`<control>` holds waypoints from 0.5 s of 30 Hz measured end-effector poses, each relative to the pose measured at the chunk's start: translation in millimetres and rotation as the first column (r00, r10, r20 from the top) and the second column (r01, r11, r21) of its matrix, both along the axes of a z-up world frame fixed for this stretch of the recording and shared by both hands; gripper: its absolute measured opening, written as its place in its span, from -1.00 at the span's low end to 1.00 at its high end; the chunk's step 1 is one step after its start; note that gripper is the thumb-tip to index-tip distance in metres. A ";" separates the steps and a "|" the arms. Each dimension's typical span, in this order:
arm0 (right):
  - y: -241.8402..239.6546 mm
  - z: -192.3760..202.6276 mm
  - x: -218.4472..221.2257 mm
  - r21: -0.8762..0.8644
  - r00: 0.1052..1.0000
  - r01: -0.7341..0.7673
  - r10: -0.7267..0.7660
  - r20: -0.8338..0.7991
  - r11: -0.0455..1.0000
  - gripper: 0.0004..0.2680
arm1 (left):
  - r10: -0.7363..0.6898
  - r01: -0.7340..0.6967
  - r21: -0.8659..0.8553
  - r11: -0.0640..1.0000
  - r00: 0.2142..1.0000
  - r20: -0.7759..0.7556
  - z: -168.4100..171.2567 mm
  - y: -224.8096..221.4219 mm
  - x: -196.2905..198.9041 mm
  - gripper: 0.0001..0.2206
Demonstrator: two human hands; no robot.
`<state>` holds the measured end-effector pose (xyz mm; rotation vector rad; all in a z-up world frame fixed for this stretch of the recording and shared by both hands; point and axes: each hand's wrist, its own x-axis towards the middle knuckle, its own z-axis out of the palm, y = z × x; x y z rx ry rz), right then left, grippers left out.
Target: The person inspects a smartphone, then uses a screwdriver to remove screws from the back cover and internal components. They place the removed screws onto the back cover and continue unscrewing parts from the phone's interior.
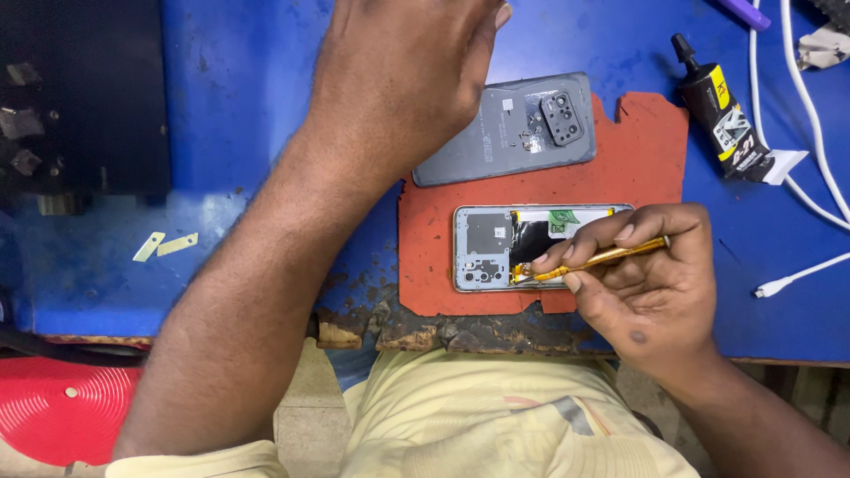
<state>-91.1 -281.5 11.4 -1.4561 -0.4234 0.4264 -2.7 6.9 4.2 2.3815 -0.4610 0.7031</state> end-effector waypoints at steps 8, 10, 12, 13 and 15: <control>-0.1 -2.0 0.0 0.002 1.000 -0.015 0.015 0.000 1.000 -0.65 | -0.001 0.001 -0.009 1.000 1.000 -0.015 0.0 0.1 0.1 -0.90; 0.1 -2.5 -0.1 0.008 1.000 -0.014 0.014 -0.005 1.000 -0.66 | 0.001 -0.001 -0.003 1.000 1.000 -0.009 0.1 0.0 0.3 -0.90; 0.0 -3.0 -0.6 0.014 1.000 -0.015 0.015 -0.007 1.000 -0.66 | 0.008 -0.008 0.007 1.000 1.000 -0.012 -0.1 -0.4 -0.3 -0.90; 0.0 -3.5 -0.5 0.018 1.000 -0.016 0.016 -0.006 1.000 -0.66 | 0.005 -0.005 0.000 1.000 1.000 -0.015 0.0 -0.4 -0.3 -0.90; 0.1 -4.5 -0.3 0.023 1.000 -0.017 0.017 -0.003 1.000 -0.66 | 0.000 0.000 -0.015 1.000 1.000 -0.021 0.3 -0.1 0.0 -0.91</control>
